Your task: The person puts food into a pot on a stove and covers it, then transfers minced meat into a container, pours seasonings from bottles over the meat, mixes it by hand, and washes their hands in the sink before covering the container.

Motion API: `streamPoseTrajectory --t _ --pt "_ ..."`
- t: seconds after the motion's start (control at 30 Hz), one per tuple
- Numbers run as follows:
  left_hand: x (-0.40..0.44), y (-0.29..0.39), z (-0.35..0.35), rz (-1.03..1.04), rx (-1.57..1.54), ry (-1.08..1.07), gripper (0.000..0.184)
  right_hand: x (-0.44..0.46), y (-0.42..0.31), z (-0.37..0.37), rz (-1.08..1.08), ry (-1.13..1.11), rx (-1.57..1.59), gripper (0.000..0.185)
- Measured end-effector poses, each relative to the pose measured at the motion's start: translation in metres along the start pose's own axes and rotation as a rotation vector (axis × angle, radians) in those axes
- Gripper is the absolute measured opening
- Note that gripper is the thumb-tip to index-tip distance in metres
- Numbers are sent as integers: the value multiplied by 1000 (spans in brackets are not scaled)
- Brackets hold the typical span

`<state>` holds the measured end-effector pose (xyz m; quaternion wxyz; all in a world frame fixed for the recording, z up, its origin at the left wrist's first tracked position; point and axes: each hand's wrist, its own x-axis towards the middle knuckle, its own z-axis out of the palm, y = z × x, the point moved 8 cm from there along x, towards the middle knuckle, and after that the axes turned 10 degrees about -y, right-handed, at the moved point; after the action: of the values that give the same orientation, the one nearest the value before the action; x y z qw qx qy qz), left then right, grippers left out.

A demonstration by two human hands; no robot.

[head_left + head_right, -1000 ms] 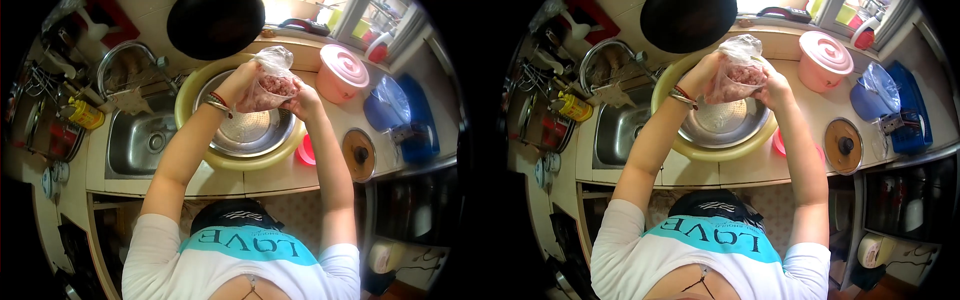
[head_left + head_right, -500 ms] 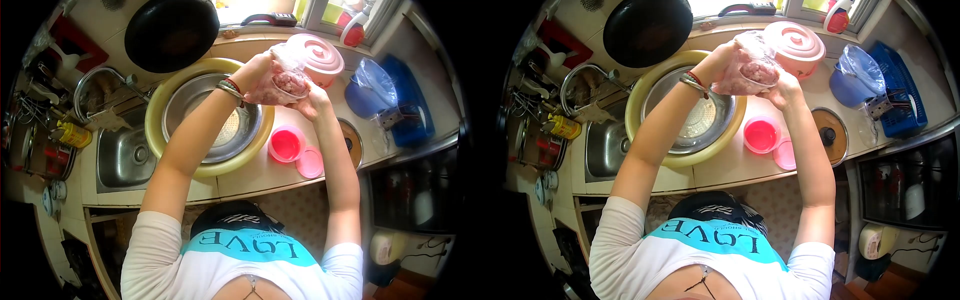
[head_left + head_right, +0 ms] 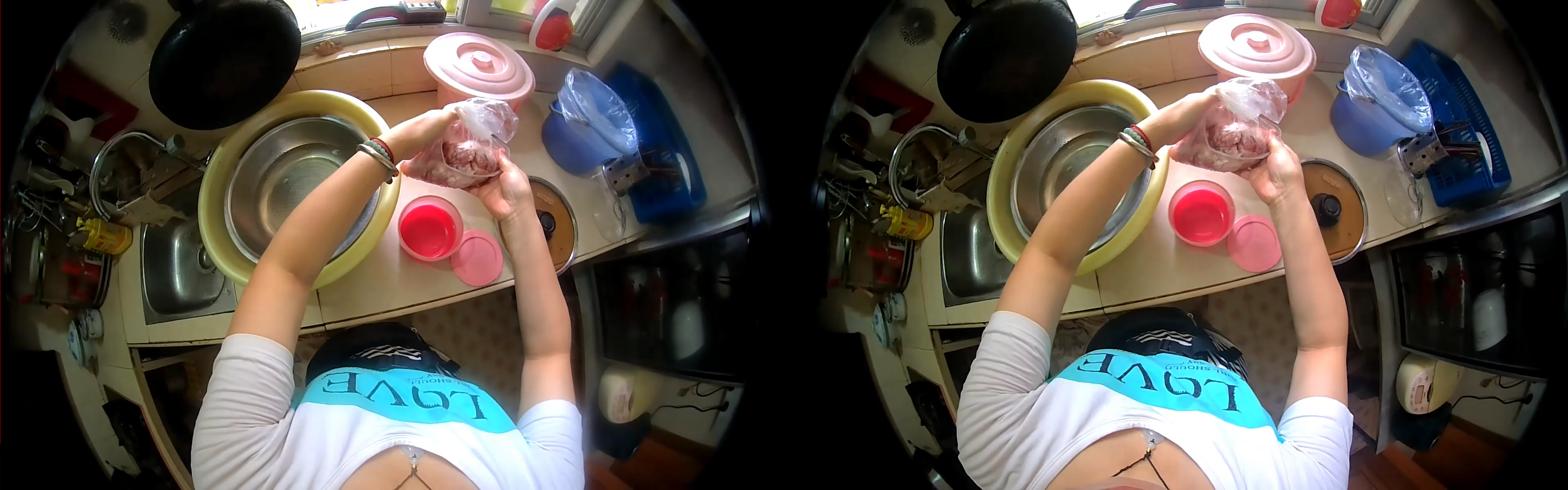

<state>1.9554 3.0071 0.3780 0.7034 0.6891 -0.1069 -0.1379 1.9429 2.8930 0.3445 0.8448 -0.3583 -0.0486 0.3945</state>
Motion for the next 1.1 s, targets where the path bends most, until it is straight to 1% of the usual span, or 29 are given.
streamPoseTrajectory --t 0.03,0.1,0.13,0.23,0.27,0.37,0.6,0.7,0.8,0.83,0.9,0.93,1.03,1.1 --pt "1 -7 -1 -83 75 5 49 0 1 -4 2 14 8 44" --pt "-8 3 9 -246 229 16 54 2 2 -12 -13 18 32 43" --pt "-11 9 17 -272 247 -21 61 4 3 -18 -31 9 48 43" --pt "-6 -12 14 -428 132 -16 66 7 3 -21 -72 -9 57 43" --pt "-19 0 26 -482 29 -23 71 6 3 -21 -82 -12 54 42" --pt "-24 0 19 -527 188 -71 74 4 2 -17 -88 -51 22 45" --pt "-24 2 25 -350 79 -117 65 -6 -2 -8 -134 -109 -14 43" --pt "-23 -11 15 -390 132 -97 61 -13 -3 -4 -151 -131 -20 43" --pt "-22 -22 11 -372 143 -132 56 -21 -1 0 -167 -149 -21 41" --pt "-20 -25 8 -358 200 -139 54 -22 2 -2 -171 -166 -24 41" --pt "-24 -9 16 -327 313 -155 48 -26 7 -2 -188 -194 -25 39" --pt "-27 -5 16 -358 350 -105 40 -29 9 -2 -201 -204 -25 38" --pt "-28 1 23 -317 408 -166 33 -36 15 2 -220 -222 -15 35" --pt "-15 -13 13 -110 684 -202 31 -37 19 1 -231 -254 -17 35"
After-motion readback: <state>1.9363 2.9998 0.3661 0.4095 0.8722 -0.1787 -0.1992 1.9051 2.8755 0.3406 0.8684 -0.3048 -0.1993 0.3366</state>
